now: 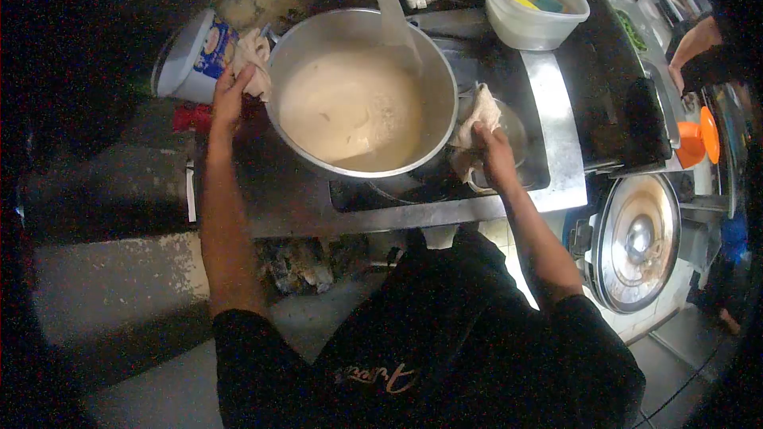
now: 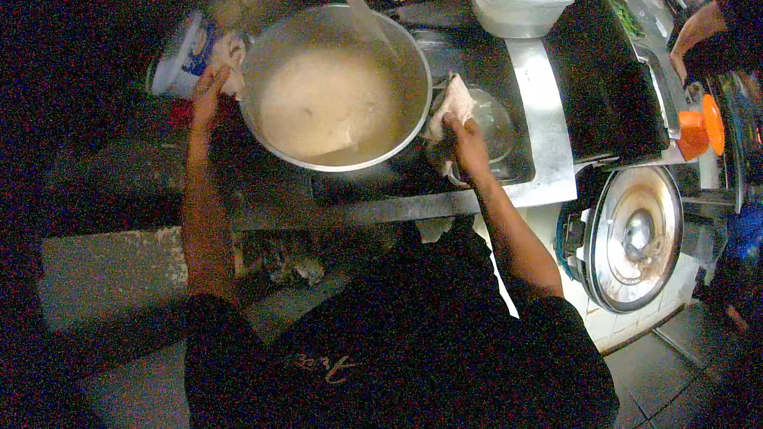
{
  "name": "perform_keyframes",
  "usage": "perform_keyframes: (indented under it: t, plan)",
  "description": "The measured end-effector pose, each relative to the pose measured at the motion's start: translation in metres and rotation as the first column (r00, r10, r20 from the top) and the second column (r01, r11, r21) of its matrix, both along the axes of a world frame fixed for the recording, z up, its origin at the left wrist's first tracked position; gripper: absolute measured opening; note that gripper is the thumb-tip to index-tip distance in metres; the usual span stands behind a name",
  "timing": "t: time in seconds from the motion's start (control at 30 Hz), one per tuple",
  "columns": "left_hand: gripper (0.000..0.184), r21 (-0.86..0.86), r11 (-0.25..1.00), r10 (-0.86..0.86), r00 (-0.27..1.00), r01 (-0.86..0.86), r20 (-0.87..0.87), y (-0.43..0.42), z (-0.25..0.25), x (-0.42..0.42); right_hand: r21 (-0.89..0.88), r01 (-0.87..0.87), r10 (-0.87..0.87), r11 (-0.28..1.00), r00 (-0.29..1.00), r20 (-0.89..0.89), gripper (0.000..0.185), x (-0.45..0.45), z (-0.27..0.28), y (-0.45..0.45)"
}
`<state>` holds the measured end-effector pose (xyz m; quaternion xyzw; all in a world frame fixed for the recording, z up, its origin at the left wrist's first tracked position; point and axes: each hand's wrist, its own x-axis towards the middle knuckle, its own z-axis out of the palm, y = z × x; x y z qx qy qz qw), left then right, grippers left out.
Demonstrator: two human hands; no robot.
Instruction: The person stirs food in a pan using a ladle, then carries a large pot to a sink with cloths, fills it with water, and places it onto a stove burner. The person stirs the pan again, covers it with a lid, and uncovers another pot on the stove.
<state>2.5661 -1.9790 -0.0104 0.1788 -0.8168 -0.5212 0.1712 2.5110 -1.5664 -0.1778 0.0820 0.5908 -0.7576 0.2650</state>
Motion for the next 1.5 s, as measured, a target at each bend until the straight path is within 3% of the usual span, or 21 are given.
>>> perform_keyframes:
  t: [0.1,0.23,0.4,0.5,0.6,0.7,0.73,0.8,0.87,0.9,1.0,1.03,1.13,1.17,1.23,1.3,1.4,1.43,1.5]
  plan:
    - [0.046,0.025,0.999,-0.027,0.999,0.028,-0.023,-0.008,-0.007,-0.003,0.06,-0.06,0.061,0.996,0.998,-0.015,0.032,-0.007,-0.026,0.004]
    - [0.047,0.169,0.985,0.074,0.981,-0.044,-0.178,-0.015,-0.027,-0.012,0.07,0.031,-0.021,0.997,0.99,-0.14,0.039,-0.005,-0.043,0.0]
    - [0.047,0.249,0.968,0.086,0.924,0.01,-0.371,-0.001,-0.035,-0.021,0.02,0.041,-0.037,0.999,0.989,-0.141,0.039,-0.006,-0.048,-0.001]
    - [0.042,0.16,0.977,0.187,0.931,-0.142,-0.315,0.014,-0.022,0.008,0.136,0.029,-0.01,0.99,0.99,-0.142,0.038,0.011,-0.039,0.005]
    - [0.038,0.031,0.979,0.202,0.954,-0.2,-0.223,0.014,0.02,0.031,0.063,0.0,0.011,0.998,0.984,-0.178,0.038,0.048,0.019,0.006]
    - [0.036,0.044,0.987,0.16,0.969,-0.154,-0.19,0.02,0.07,0.054,-0.044,0.022,-0.028,0.999,0.991,-0.132,0.038,0.086,0.007,-0.001]
    - [0.036,-0.044,0.989,0.134,0.98,-0.142,-0.146,0.022,0.085,0.065,-0.064,0.034,-0.041,0.997,0.992,-0.117,0.037,0.104,0.016,-0.003]
    - [0.036,-0.222,0.97,0.086,0.995,-0.096,-0.051,0.027,0.109,0.082,-0.063,-0.195,0.2,0.979,0.977,0.078,0.033,0.131,0.028,0.005]
    - [0.038,-0.288,0.956,0.065,0.997,-0.049,0.048,0.034,0.121,0.091,-0.257,-0.144,0.185,0.956,0.972,0.144,0.034,0.167,-0.005,-0.006]
    - [0.039,-0.322,0.947,0.059,0.994,-0.025,0.097,0.037,0.125,0.094,-0.387,-0.056,0.188,0.92,0.931,0.312,0.034,0.177,0.035,-0.009]
    - [0.043,-0.473,0.878,0.24,0.918,-0.068,0.315,0.063,0.104,0.091,-0.534,0.023,0.262,0.845,0.853,0.451,0.035,0.216,0.003,-0.018]
    - [0.047,-0.435,0.895,0.124,0.877,0.103,0.464,0.033,0.085,0.089,-0.525,0.015,0.271,0.851,0.844,0.463,0.037,0.231,-0.021,-0.021]
    - [0.045,-0.407,0.91,0.144,0.863,0.076,0.484,0.049,0.06,0.091,-0.509,0.174,0.158,0.843,0.825,0.543,0.035,0.263,-0.029,-0.024]
    - [0.043,-0.466,0.885,0.288,0.791,-0.004,0.539,0.086,0.068,0.093,-0.481,0.181,0.147,0.858,0.81,0.567,0.036,0.274,-0.028,-0.024]
    - [0.041,-0.413,0.91,0.255,0.738,0.034,0.625,0.073,0.06,0.092,-0.426,0.183,0.116,0.886,0.801,0.587,0.036,0.28,-0.028,-0.016]
    - [0.04,-0.342,0.936,0.194,0.693,0.081,0.694,0.052,0.055,0.092,-0.416,0.085,0.18,0.905,0.812,0.556,0.036,0.291,-0.039,-0.01]
    - [0.039,-0.434,0.898,0.234,0.754,0.075,0.614,0.065,0.046,0.111,-0.373,-0.051,0.242,0.926,0.84,0.485,0.037,0.299,-0.038,0.001]
    - [0.04,-0.269,0.961,0.15,0.689,0.067,0.709,0.043,0.039,0.111,-0.325,-0.125,0.273,0.937,0.843,0.463,0.038,0.296,-0.031,0.009]
    - [0.041,-0.223,0.972,0.112,0.694,0.071,0.711,0.036,0.037,0.096,-0.296,-0.167,0.288,0.94,0.854,0.434,0.039,0.285,-0.025,0.012]
